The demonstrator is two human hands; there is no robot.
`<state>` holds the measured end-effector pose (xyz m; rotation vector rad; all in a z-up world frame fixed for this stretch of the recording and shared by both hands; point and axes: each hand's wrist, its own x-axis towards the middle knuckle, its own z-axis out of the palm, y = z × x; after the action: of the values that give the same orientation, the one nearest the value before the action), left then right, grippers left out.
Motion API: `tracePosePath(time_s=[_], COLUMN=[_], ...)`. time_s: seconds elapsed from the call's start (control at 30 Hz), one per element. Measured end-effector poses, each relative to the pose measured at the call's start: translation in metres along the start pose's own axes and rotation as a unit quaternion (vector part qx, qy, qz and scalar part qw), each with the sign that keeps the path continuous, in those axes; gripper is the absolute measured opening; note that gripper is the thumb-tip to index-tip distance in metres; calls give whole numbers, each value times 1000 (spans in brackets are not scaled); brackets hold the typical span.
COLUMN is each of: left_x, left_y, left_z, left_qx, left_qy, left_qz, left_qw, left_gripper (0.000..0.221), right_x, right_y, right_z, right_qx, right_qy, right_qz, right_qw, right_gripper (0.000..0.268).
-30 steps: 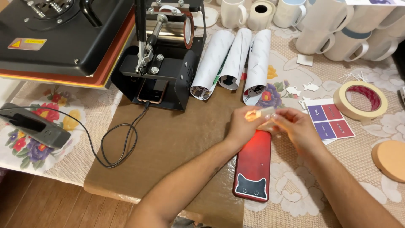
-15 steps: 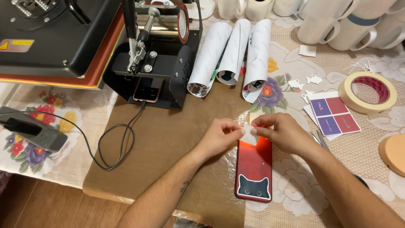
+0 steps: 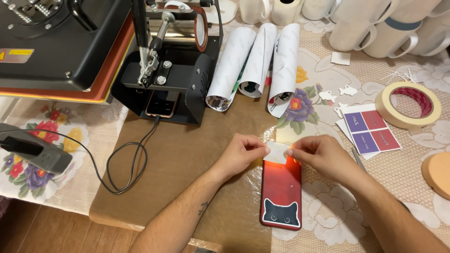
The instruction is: Cutting out small printed labels with scissors and preparing to apply them to a red smartphone case at a workstation.
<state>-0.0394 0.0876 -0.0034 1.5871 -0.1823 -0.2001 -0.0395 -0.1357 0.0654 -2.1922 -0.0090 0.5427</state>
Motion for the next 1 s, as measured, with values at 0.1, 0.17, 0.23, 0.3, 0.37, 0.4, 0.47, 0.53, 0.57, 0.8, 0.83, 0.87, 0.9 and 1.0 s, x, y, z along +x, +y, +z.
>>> tracePosePath(time_s=[0.1, 0.17, 0.23, 0.3, 0.37, 0.4, 0.47, 0.53, 0.57, 0.8, 0.83, 0.87, 0.9, 1.0], left_x=[-2, -4, -5, -4, -5, -6, -6, -4, -4, -1, -1, -1, -2, -2], left_y=[7, 8, 9, 8, 11, 12, 13, 13, 12, 7, 7, 8, 8, 12], left_z=[1, 3, 4, 4, 4, 4, 4, 4, 4, 6, 6, 6, 6, 7], left_qx=[-18, -25, -31, -37, -33, -28, -26, -23, -31, -53, -53, -56, -61, -65], left_qy=[0, 1, 2, 4, 7, 10, 10, 10, 15, 12, 12, 7, 2, 8], left_qz=[-11, -13, -15, -25, -50, -77, -89, -99, -105, -109, -108, -110, -113, -112], left_qw=[1000, 1000, 999, 999, 998, 997, 996, 995, 994, 993, 993, 992, 992, 992], left_gripper=[8, 9, 9, 8, 10, 12, 13, 14, 15, 17, 17, 17, 16, 18], right_x=[1, 3, 4, 4, 10, 13, 13, 13, 13, 20, 23, 26, 28, 30], right_y=[16, 27, 33, 33, 43, 47, 45, 41, 40, 54, 59, 64, 69, 72], right_z=[7, 11, 15, 18, 24, 27, 31, 32, 32, 39, 40, 41, 42, 43], right_qx=[90, 146, 202, 240, 255, 269, 274, 279, 284, 288, 288, 291, 293, 307], right_qy=[6, 6, 5, -7, -6, -6, -10, -13, -9, 18, 19, 22, 24, 27], right_qz=[-3, 3, 7, 12, 15, 18, 23, 26, 26, 21, 20, 16, 14, 9], right_qw=[996, 989, 979, 971, 967, 963, 961, 960, 959, 957, 957, 956, 956, 951], right_gripper=[19, 20, 22, 22, 22, 22, 22, 22, 23, 24, 24, 23, 22, 21])
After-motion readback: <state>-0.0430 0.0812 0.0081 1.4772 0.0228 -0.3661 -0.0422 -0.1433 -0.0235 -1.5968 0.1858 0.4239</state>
